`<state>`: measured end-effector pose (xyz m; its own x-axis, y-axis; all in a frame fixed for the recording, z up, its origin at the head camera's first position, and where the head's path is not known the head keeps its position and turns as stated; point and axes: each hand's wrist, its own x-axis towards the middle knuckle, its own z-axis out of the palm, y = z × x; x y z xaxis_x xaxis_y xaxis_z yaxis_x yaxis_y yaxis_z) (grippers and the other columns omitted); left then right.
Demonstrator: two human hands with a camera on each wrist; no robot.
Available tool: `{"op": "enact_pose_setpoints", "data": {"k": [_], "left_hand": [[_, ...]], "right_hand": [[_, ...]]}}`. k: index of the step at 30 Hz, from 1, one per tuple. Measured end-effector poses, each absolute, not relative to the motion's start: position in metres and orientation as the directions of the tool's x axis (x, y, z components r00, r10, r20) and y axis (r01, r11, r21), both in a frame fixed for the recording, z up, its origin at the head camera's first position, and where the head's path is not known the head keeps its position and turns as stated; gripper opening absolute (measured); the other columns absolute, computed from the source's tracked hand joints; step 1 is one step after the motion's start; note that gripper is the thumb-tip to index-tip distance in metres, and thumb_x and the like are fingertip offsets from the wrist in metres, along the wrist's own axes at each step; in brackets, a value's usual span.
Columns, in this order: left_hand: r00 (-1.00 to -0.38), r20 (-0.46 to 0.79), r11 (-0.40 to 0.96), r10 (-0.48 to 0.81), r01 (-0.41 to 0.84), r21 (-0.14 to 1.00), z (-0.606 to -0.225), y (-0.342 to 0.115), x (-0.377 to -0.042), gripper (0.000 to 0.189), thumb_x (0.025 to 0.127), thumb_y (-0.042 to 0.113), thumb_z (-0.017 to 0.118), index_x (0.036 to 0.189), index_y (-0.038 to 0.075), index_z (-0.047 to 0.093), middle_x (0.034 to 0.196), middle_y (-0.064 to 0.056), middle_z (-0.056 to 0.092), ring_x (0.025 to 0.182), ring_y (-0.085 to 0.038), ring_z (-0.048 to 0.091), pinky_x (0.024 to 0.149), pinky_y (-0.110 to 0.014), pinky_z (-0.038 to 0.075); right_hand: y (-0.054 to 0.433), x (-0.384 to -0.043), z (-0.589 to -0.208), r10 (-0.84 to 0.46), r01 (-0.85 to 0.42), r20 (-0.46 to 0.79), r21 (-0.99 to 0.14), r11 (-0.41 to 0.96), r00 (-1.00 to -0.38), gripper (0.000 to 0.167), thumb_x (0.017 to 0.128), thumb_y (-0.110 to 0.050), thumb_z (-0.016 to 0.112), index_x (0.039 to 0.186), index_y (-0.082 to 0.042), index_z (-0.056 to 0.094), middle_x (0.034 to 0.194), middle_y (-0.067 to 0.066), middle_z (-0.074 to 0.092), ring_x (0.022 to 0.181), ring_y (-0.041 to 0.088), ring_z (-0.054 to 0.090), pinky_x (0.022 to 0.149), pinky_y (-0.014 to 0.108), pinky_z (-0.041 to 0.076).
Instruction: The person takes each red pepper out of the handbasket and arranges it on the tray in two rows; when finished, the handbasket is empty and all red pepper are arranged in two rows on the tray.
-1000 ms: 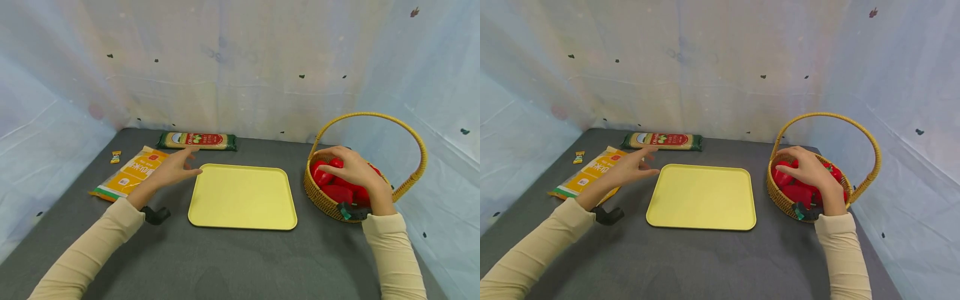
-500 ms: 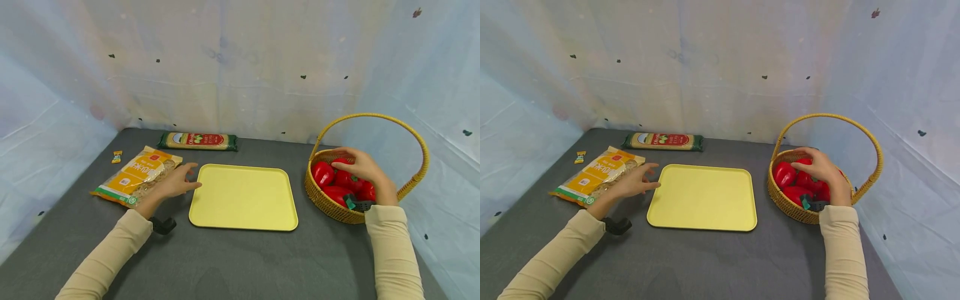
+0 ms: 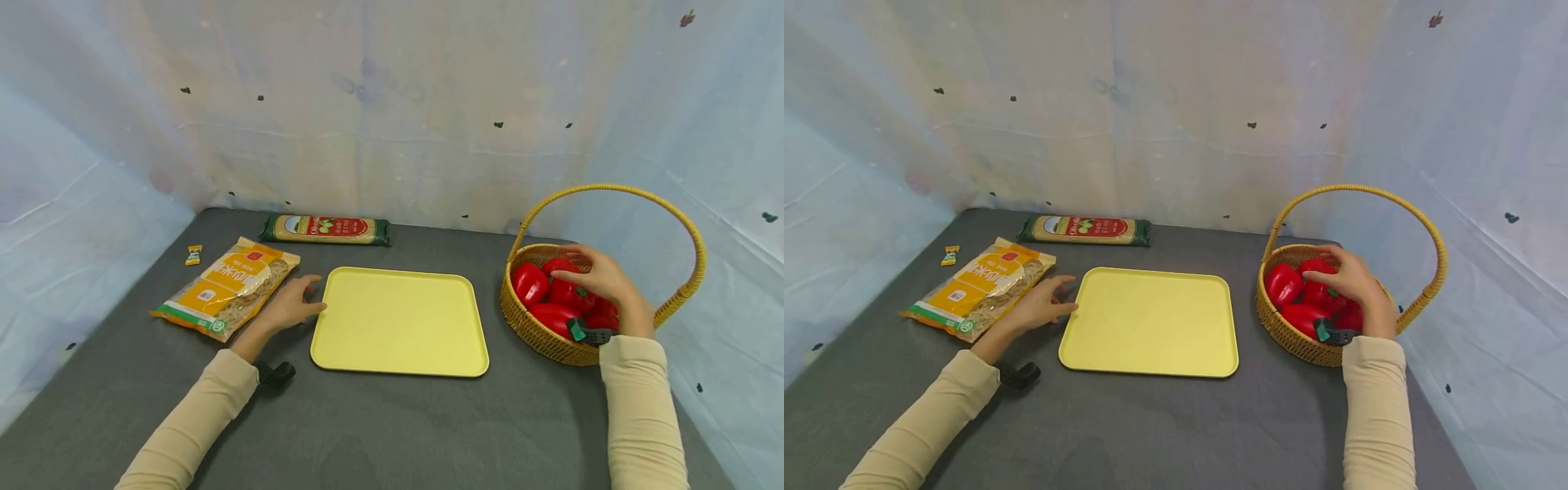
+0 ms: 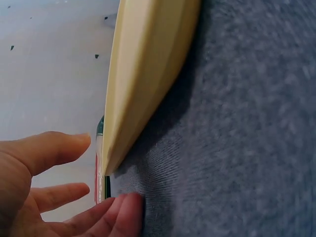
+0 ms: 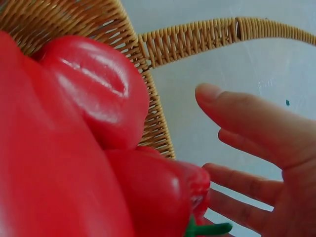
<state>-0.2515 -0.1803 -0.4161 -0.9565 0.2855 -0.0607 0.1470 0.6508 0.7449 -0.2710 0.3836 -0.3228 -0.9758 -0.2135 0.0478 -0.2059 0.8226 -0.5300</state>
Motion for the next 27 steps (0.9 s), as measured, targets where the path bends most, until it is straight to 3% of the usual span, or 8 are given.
{"op": "enact_pose_setpoints", "data": {"k": [15,27], "left_hand": [[-0.946,-0.123,0.523,0.301,0.055,0.85,-0.421,-0.175,-0.259,0.064,0.09,0.013,0.061,0.143,0.0,0.029,0.103,-0.02,0.049,0.072,-0.022,0.059,0.057,-0.034,0.056],[-0.94,-0.117,0.484,0.321,0.057,0.873,-0.43,-0.178,-0.262,0.06,0.091,0.01,0.06,0.143,0.001,0.03,0.096,-0.016,0.049,0.066,-0.022,0.058,0.056,-0.035,0.056]], "right_hand": [[0.396,-0.265,-0.341,-0.134,-0.118,0.011,-0.551,0.826,-0.991,0.081,0.083,-0.043,0.068,0.141,0.001,0.032,0.136,0.03,0.036,0.119,0.046,0.037,0.092,0.061,0.037],[0.398,-0.263,-0.345,-0.123,-0.106,0.003,-0.52,0.848,-0.992,0.084,0.08,-0.046,0.07,0.139,0.001,0.034,0.133,0.029,0.039,0.121,0.045,0.032,0.092,0.064,0.034]]}}
